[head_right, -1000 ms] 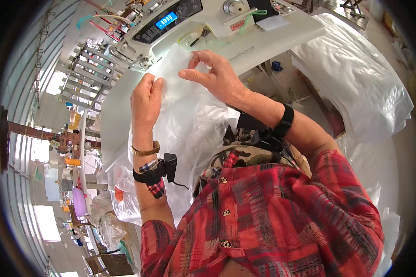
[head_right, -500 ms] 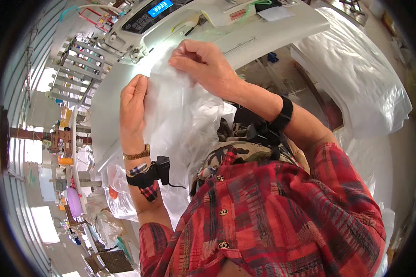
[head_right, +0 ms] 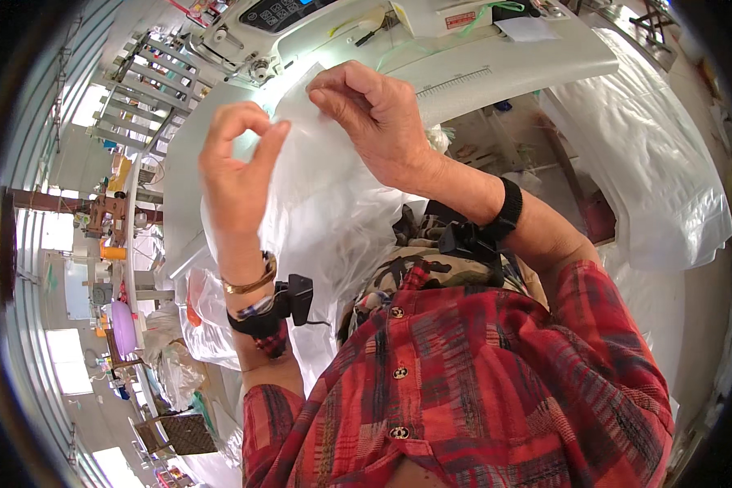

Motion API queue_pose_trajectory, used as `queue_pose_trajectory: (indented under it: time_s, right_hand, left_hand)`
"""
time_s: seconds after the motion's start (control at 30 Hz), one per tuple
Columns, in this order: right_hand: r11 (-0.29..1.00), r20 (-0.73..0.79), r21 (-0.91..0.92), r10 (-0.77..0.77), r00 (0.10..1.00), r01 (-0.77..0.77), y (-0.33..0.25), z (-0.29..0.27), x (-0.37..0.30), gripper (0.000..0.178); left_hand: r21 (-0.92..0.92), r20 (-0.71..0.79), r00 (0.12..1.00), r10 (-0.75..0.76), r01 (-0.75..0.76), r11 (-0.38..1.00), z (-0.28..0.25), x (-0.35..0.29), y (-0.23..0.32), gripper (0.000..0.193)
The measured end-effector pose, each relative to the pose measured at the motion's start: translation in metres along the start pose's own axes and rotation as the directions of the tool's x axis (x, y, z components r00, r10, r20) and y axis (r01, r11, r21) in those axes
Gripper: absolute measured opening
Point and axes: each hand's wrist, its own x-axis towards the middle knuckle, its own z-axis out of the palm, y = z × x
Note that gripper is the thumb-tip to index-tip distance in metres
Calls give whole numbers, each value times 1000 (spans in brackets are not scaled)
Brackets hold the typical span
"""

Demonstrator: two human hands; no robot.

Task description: The recorder aligns and sews two large white plastic/woven sheets using an industrial sewing machine.

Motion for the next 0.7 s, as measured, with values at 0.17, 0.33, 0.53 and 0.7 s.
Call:
queue_pose_trajectory:
  time_s: [0.17, 0.33, 0.53, 0.7]
  right_hand:
    - [993, -4, 102, 66, 998, -66, 2, 0, -3, 11]
    - [986, -11, 137, 95, 995, -93, 1, 0, 0, 13]
    - [991, 43, 124, 45, 998, -50, 3, 1, 1, 12]
    - [993, 38, 100, 58, 998, -61, -4, 0, 2, 16]
  left_hand:
    - [-417, 78, 957, -278, 284, 863, 1, 0, -2, 16]
    - [-294, 57, 962, -268, 272, 916, -4, 2, -4, 17]
    - [-40, 70, 975, -212, 215, 976, -13, 0, -5, 33]
    - [244, -42, 986, 161, -146, 959, -14, 10, 24, 55]
